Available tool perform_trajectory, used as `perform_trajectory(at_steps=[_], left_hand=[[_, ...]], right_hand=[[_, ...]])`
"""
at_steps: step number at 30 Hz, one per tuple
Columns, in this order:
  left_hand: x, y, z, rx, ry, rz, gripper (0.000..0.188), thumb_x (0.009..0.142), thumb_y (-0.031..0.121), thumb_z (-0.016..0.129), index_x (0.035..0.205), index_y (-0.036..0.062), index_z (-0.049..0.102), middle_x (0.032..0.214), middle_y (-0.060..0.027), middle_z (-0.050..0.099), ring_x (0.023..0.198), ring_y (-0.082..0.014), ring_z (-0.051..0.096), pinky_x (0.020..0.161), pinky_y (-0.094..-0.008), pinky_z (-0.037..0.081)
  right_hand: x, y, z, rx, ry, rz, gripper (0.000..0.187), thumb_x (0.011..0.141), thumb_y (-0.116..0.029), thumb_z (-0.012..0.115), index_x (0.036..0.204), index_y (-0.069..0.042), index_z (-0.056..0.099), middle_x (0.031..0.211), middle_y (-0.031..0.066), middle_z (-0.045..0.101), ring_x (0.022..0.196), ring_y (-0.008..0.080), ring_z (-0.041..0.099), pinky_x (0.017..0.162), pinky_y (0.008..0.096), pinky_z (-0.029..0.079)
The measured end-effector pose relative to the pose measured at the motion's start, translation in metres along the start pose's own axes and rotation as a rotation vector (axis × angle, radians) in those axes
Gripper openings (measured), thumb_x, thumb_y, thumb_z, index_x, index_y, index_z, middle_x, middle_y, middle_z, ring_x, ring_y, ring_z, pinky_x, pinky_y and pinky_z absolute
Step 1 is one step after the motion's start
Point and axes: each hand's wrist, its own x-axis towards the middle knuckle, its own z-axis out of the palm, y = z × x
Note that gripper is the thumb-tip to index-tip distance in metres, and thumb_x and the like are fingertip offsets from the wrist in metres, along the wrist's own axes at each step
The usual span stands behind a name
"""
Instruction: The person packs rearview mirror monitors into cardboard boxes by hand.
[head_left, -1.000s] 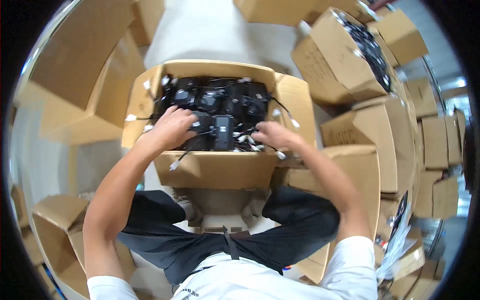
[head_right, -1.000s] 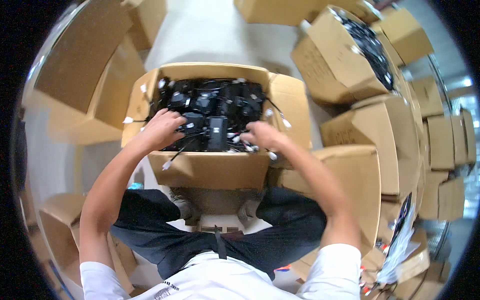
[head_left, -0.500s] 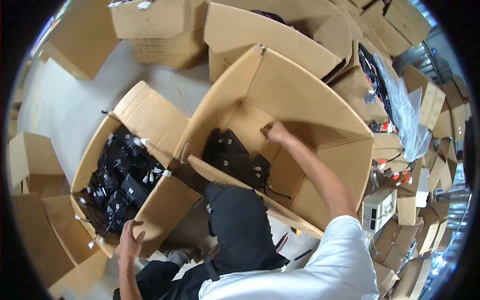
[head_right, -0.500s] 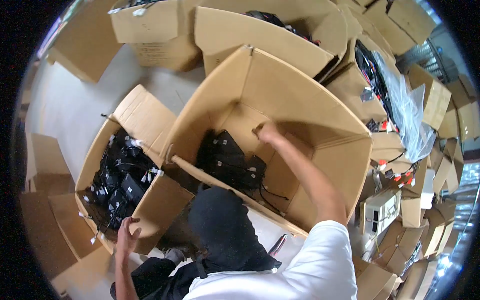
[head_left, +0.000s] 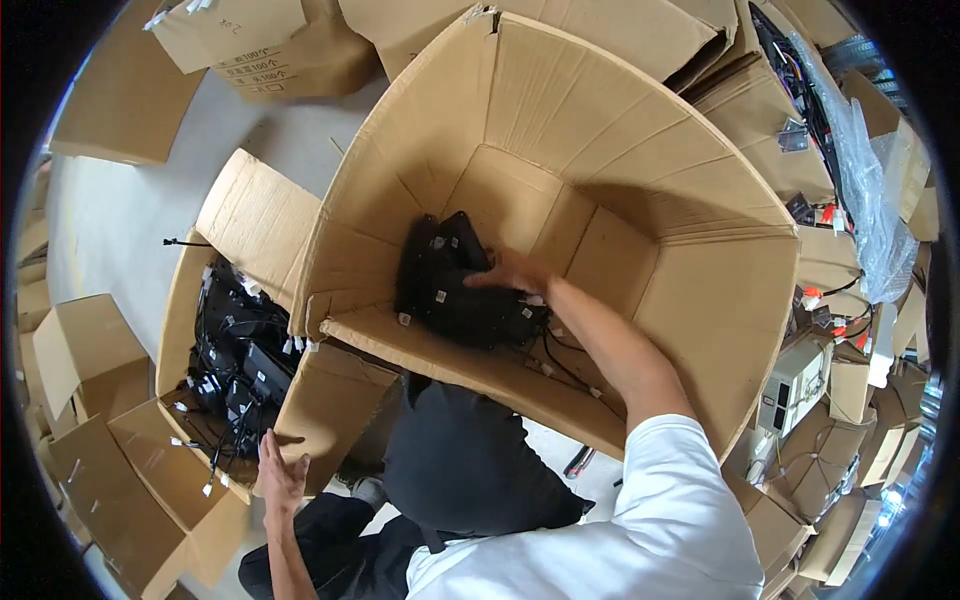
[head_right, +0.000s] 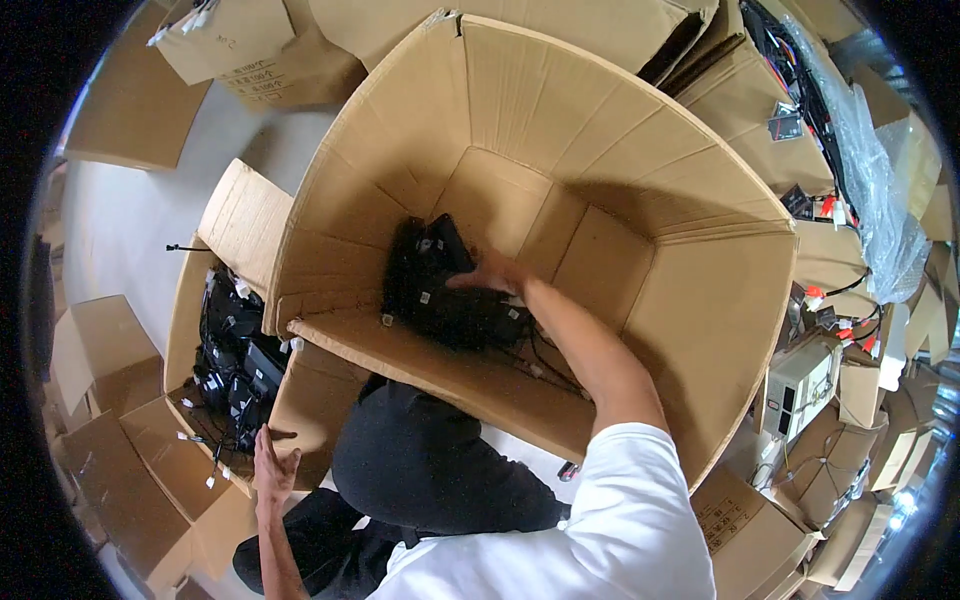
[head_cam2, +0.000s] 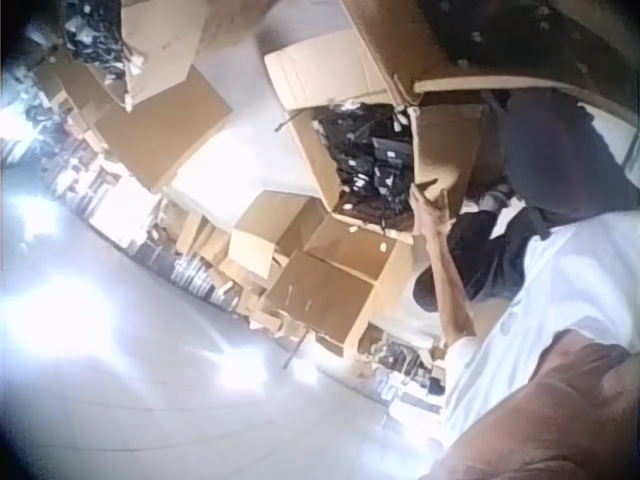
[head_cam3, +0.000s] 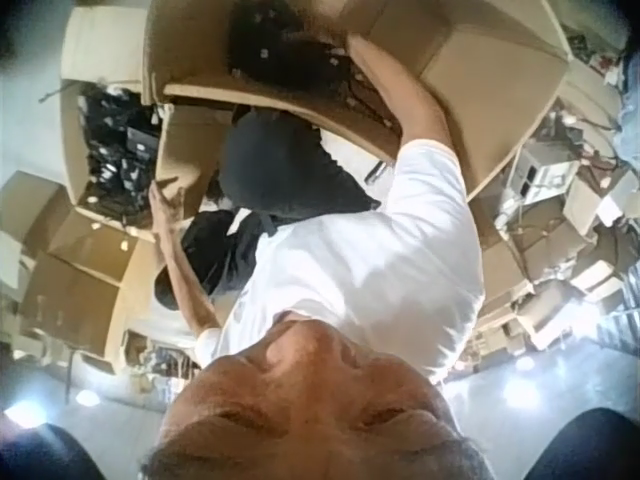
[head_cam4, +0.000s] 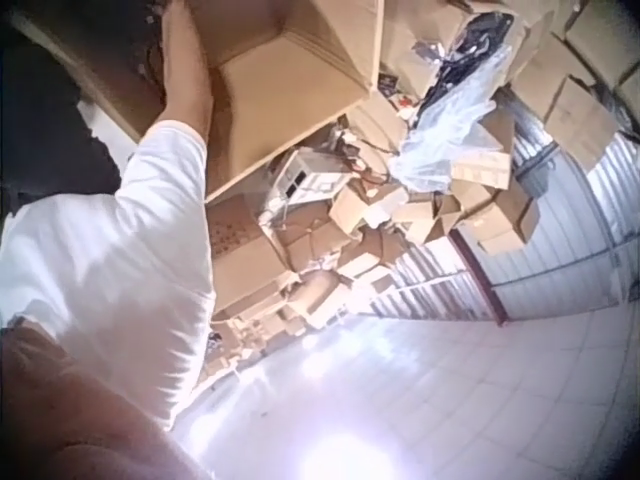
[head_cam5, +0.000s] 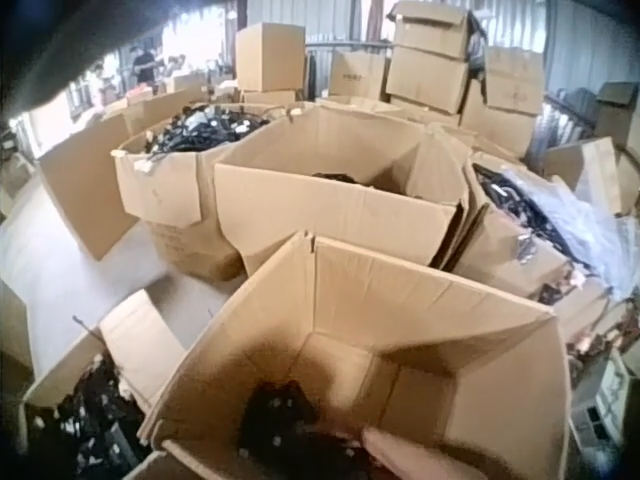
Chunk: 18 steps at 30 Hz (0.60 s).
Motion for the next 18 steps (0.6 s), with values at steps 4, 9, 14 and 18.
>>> perform_trajectory(at_steps=[4,9,14,18], left_hand=[[0.007,0.009,0.005,0.048,0.037,-0.017,0.085,0.081,0.021,0.078,0.147,-0.0087,0.033,0.139,-0.0271,0.049,0.129,-0.0422,0.048,0.110,-0.0444,0.039],[0.007,0.001,0.001,0.011,0.007,0.003,0.084,0.081,0.020,0.078,0.147,-0.0088,0.033,0.138,-0.0256,0.050,0.128,-0.0416,0.048,0.108,-0.0446,0.040],[0.012,0.012,0.001,-0.023,-0.014,-0.031,0.082,0.080,0.015,0.077,0.146,-0.0101,0.034,0.135,-0.0241,0.053,0.128,-0.0403,0.048,0.109,-0.0445,0.038],[0.015,0.009,0.012,0.004,0.042,-0.020,0.081,0.080,0.014,0.077,0.145,-0.0100,0.035,0.129,-0.0220,0.057,0.127,-0.0388,0.049,0.110,-0.0442,0.037]], right_hand=[[-0.028,0.016,0.027,0.246,-0.103,-0.176,0.067,0.082,-0.028,0.082,0.133,0.005,0.053,0.122,0.0151,0.066,0.108,0.0246,0.063,0.095,0.0349,0.050],[-0.023,0.014,-0.001,0.356,0.153,0.006,0.039,0.085,-0.019,0.078,0.115,0.003,0.065,0.096,0.0092,0.070,0.084,0.0163,0.066,0.074,0.0322,0.054],[0.002,0.018,-0.058,0.276,0.347,0.126,0.026,0.086,-0.018,0.075,0.100,0.002,0.068,0.079,0.0083,0.069,0.067,0.0121,0.063,0.057,0.0300,0.052],[0.009,0.024,-0.063,0.296,0.352,0.084,0.043,0.086,-0.024,0.077,0.114,0.005,0.064,0.095,0.0118,0.071,0.085,0.0177,0.068,0.071,0.0323,0.055]])
